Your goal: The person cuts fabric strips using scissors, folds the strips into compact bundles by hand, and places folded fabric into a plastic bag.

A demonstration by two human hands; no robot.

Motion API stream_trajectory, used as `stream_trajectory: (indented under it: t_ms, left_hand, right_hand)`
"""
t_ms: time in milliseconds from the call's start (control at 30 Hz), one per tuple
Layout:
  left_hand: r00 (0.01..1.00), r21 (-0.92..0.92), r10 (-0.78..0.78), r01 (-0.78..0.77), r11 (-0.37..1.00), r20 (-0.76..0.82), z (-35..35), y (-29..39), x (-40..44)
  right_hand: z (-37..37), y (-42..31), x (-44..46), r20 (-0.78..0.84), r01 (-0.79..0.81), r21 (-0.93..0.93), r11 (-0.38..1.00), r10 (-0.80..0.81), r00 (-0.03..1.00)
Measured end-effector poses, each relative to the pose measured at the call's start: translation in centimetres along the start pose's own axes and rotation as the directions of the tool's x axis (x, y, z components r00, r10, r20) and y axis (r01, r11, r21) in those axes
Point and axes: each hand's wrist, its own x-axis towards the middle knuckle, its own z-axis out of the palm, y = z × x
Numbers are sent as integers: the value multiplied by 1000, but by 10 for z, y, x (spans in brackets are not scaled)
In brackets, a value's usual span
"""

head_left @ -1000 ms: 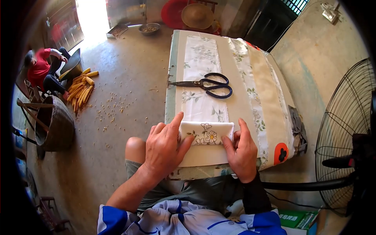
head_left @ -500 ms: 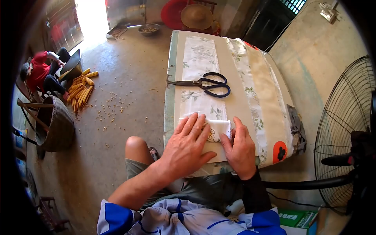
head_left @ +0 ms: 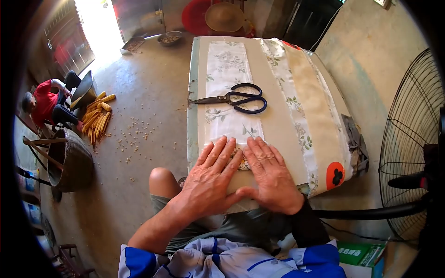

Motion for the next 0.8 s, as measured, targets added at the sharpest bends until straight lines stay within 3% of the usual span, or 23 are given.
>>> stream_trajectory:
  t_ms: [300, 600, 800]
  left_hand:
    - [992, -49, -6, 0, 999, -127, -1, -3, -7]
    - [986, 8, 18, -17, 1000, -168, 0, 15, -36]
    - [983, -57, 34, -45, 997, -183, 0, 18, -47]
  right_hand:
    - [-2, 5, -4, -6, 7, -27, 1000, -7, 1000]
    - [-18, -21, -31, 16, 18, -62, 998, -17, 1000]
    - [-19, -30, -47, -16, 36, -73, 997, -37, 999]
